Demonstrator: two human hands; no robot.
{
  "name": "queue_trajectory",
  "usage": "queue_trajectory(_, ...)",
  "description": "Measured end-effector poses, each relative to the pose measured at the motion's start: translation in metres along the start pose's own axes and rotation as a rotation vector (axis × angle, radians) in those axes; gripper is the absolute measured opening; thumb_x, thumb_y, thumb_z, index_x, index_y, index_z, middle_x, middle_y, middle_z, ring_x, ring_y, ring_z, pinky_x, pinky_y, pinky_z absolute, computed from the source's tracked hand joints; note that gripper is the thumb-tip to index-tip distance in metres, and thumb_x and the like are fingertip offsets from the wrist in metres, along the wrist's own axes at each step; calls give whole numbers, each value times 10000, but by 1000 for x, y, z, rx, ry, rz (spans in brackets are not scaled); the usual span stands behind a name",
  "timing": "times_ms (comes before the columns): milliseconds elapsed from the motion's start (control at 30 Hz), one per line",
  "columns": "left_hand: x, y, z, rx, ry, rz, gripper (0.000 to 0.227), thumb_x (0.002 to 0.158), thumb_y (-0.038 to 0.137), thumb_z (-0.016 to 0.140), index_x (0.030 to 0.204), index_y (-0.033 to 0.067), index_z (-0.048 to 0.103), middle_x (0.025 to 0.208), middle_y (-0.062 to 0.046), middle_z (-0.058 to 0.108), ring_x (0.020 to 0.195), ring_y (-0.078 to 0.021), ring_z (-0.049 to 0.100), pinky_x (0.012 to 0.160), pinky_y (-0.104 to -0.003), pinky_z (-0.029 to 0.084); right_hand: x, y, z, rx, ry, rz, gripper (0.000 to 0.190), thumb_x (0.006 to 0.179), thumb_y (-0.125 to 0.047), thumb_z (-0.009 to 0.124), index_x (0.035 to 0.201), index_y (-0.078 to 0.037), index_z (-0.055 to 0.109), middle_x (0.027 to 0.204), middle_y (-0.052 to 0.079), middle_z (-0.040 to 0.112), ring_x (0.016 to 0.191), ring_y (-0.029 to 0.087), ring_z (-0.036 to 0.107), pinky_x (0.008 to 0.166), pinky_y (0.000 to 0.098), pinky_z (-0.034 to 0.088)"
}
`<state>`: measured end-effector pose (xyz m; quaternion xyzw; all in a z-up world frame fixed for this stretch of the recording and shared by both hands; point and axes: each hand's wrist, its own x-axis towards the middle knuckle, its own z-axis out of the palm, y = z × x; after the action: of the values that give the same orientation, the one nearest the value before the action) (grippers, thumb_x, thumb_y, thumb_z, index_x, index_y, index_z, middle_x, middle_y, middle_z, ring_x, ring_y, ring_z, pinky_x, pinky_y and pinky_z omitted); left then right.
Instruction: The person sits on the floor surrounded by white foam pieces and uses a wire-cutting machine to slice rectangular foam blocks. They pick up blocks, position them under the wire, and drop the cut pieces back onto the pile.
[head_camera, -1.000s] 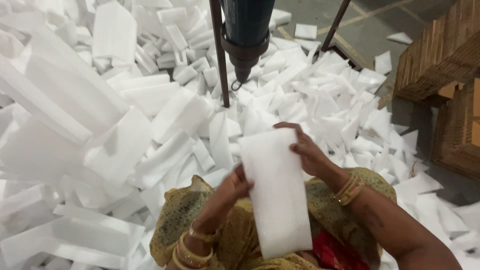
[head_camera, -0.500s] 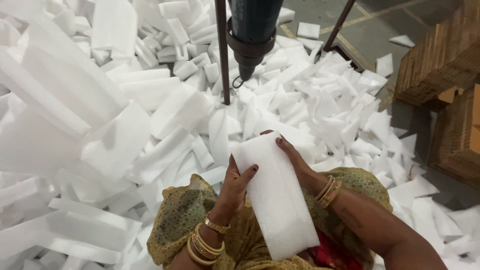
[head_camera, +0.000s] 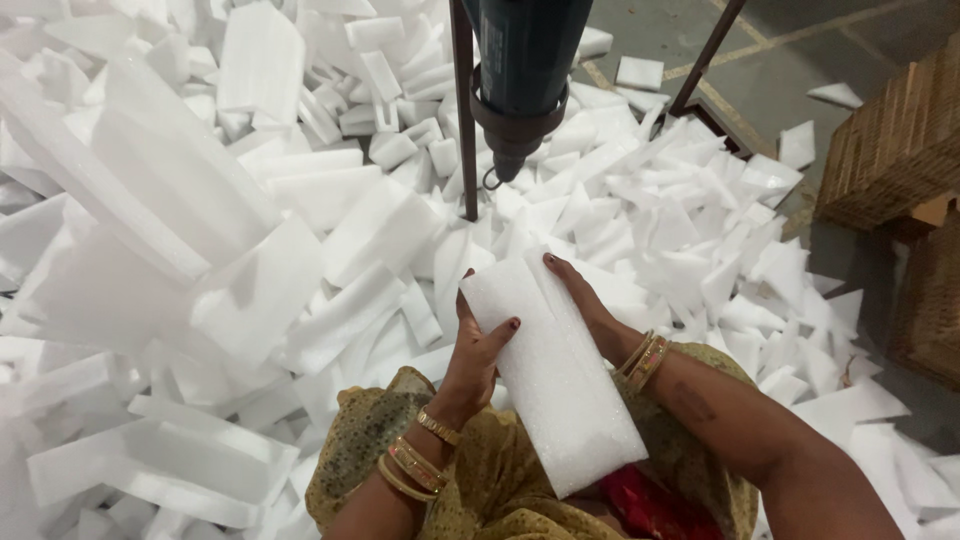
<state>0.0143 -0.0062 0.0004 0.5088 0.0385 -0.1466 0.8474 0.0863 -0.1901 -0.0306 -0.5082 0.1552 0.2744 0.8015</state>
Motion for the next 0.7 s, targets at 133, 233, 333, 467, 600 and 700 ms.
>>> queue_trajectory(133,27,-7,-6,-39,5,9,910,881,73,685,1586,299,156,1462,-107,454,1309,-279,525,1028,-480,562,6,-16,3,-49,-36,42,769,857,-658,536,1349,-68,573,1124,219,695,899,306,711,768,427,608)
queue_trajectory(233,50,-11,-15,-112,-27,-5,882,872,102,705,1568,286,195,1423,-68,496,1287,-253,549,1027,-475,565,15,-32,9,-24,-86,26,758,880,-654,526,1334,-51,597,1124,200,702,900,288,704,790,411,601)
queue_trajectory(333,75,-9,-27,-176,-34,20,839,872,129,723,1560,241,257,1397,-59,535,1267,-251,562,1032,-444,554,24,-50,16,-2,-191,-60,730,935,-623,521,1363,-35,592,1178,181,695,960,257,699,855,385,591)
queue_trajectory(467,109,8,-41,-260,-95,112,725,913,118,731,1519,141,335,1378,-83,546,1256,-261,570,1046,-417,542,49,-71,33,11,-278,-81,703,971,-603,484,1393,-51,586,1230,163,688,1002,229,696,889,365,579)
queue_trajectory(600,145,48,-48,-223,-39,97,655,915,150,692,1482,147,363,1322,-99,586,1210,-258,611,1015,-429,565,94,-99,45,5,-248,-88,666,984,-570,472,1418,-72,558,1252,157,672,1033,231,681,912,369,566)
queue_trajectory(700,167,70,-48,-223,-58,138,660,915,141,699,1498,140,390,1300,-77,596,1183,-244,605,1008,-421,556,111,-113,37,-27,-224,-112,641,994,-545,463,1437,-88,537,1268,152,660,1057,232,670,928,372,557)
